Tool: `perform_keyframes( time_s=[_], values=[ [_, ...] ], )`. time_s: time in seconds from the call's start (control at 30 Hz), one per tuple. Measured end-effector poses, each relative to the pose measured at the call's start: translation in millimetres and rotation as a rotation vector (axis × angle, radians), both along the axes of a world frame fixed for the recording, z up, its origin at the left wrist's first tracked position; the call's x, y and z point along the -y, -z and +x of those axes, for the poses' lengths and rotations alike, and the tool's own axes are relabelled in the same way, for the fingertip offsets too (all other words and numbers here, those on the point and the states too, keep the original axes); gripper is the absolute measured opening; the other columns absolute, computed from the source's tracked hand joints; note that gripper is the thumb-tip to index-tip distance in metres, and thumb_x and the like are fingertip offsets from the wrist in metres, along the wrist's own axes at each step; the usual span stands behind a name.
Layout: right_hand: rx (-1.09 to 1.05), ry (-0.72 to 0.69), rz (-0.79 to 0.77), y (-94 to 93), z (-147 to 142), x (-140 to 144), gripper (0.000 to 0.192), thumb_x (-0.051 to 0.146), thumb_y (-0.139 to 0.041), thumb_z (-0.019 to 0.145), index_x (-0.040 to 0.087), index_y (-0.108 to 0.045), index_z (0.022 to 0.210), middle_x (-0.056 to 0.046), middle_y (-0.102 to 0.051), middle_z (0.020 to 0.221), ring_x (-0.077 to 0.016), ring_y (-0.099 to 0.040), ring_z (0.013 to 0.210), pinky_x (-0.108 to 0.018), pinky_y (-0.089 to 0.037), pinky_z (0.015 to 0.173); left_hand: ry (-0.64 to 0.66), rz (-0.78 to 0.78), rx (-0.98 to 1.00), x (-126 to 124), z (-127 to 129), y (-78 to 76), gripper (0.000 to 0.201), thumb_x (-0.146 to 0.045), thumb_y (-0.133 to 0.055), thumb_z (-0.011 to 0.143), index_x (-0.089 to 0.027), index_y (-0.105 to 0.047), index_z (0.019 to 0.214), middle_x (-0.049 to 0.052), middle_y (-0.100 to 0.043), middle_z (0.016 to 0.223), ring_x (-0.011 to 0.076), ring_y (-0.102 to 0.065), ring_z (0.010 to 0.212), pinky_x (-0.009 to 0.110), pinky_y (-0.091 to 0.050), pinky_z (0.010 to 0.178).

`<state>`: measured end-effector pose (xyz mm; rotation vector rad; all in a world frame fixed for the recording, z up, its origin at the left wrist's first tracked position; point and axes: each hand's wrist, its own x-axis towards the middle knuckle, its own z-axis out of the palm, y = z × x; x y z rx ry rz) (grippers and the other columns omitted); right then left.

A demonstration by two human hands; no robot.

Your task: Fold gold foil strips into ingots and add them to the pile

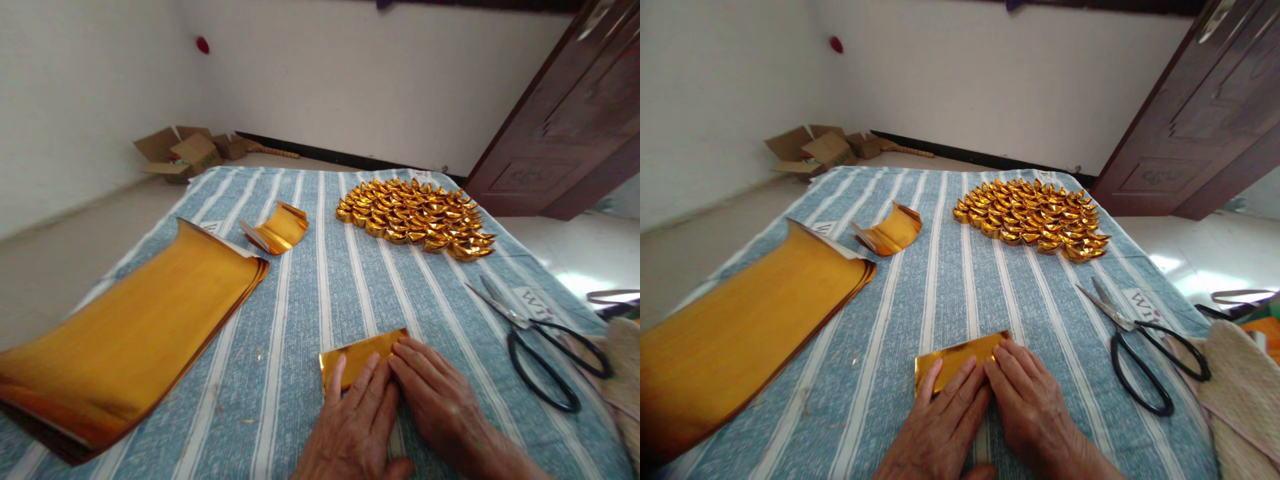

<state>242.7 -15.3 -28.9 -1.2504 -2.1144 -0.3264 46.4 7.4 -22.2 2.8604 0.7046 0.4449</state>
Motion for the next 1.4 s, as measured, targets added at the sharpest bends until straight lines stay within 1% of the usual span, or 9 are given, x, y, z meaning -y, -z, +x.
perform_keyframes(
  time_s=[0.13, 0.23, 0.33, 0.53, 0.73, 1.03, 1.23, 1.4],
  values=[
    [0.031, -0.016, -0.002, -0.5, 1, 0, 0.03, 0.008, -0.041, 0.094, 0.008, -0.07, 0.104, -0.015, -0.072, 0.108, -0.0268, -0.065, 0.11, -0.04, -0.059, 0.087, 0.002, 0.002, -0.031, 0, 0, -3.2, 0.066, -0.047, -0.06, 0.087, -0.007, -0.046, 0.138, 0.019, -0.051, 0.144, 0.0356, -0.047, 0.133, 0.062, -0.032, 0.112],
    [0.034, -0.014, 0.001, -0.2, 1, 0, 0.031, 0.008, -0.041, 0.094, 0.008, -0.07, 0.104, -0.015, -0.072, 0.107, -0.0268, -0.064, 0.11, -0.04, -0.058, 0.088, 0.0, -0.023, -0.035, 0, 1, -4.9, 0.067, -0.046, -0.06, 0.087, -0.006, -0.044, 0.139, 0.019, -0.05, 0.145, 0.0367, -0.047, 0.134, 0.065, -0.033, 0.11],
    [0.032, -0.008, -0.005, 1.5, 1, 1, 0.031, 0.007, -0.041, 0.094, 0.008, -0.069, 0.106, -0.015, -0.071, 0.109, -0.0268, -0.064, 0.112, -0.041, -0.058, 0.089, -0.006, -0.063, -0.027, 1, 1, -5.3, 0.069, -0.045, -0.061, 0.087, -0.007, -0.042, 0.141, 0.02, -0.049, 0.146, 0.0376, -0.045, 0.135, 0.068, -0.031, 0.11],
    [0.017, -0.017, -0.018, 4.2, 2, 1, 0.031, 0.007, -0.04, 0.095, 0.007, -0.069, 0.108, -0.015, -0.07, 0.111, -0.0276, -0.062, 0.114, -0.042, -0.058, 0.09, -0.021, -0.116, -0.039, 2, 2, -4.9, 0.069, -0.045, -0.062, 0.086, -0.009, -0.041, 0.142, 0.019, -0.048, 0.146, 0.0379, -0.044, 0.136, 0.068, -0.028, 0.112],
    [0.025, -0.009, -0.041, 3.4, 2, 3, 0.031, 0.008, -0.04, 0.096, 0.007, -0.068, 0.109, -0.015, -0.07, 0.112, -0.0285, -0.061, 0.117, -0.043, -0.057, 0.091, -0.03, -0.168, -0.026, 2, 3, -8.4, 0.068, -0.044, -0.064, 0.085, -0.011, -0.042, 0.141, 0.018, -0.048, 0.147, 0.0379, -0.042, 0.137, 0.068, -0.027, 0.112],
    [0.055, -0.012, -0.012, -2.2, 1, 0, 0.031, 0.008, -0.04, 0.096, 0.007, -0.069, 0.106, -0.015, -0.072, 0.107, -0.0274, -0.064, 0.11, -0.042, -0.058, 0.088, -0.042, -0.211, -0.011, 2, 3, -11.9, 0.066, -0.038, -0.065, 0.084, -0.011, -0.042, 0.14, 0.019, -0.046, 0.148, 0.0387, -0.04, 0.139, 0.071, -0.028, 0.111],
    [0.064, -0.017, -0.017, -5.4, 1, 0, 0.031, 0.008, -0.041, 0.096, 0.006, -0.069, 0.108, -0.015, -0.072, 0.108, -0.027, -0.064, 0.109, -0.04, -0.058, 0.089, -0.045, -0.235, 0.028, 5, 1, -13.6, 0.069, -0.025, -0.064, 0.082, -0.009, -0.034, 0.142, 0.023, -0.042, 0.15, 0.0391, -0.037, 0.14, 0.073, -0.029, 0.109],
    [0.069, -0.012, -0.005, -6.0, 2, 0, 0.031, 0.008, -0.04, 0.096, 0.008, -0.069, 0.108, -0.013, -0.072, 0.108, -0.0248, -0.064, 0.11, -0.038, -0.057, 0.091, -0.07, -0.235, 0.101, 10, -3, -8.3, 0.075, -0.019, -0.063, 0.08, -0.01, -0.024, 0.144, 0.023, -0.041, 0.15, 0.0368, -0.033, 0.143, 0.071, -0.031, 0.109]
  ],
)
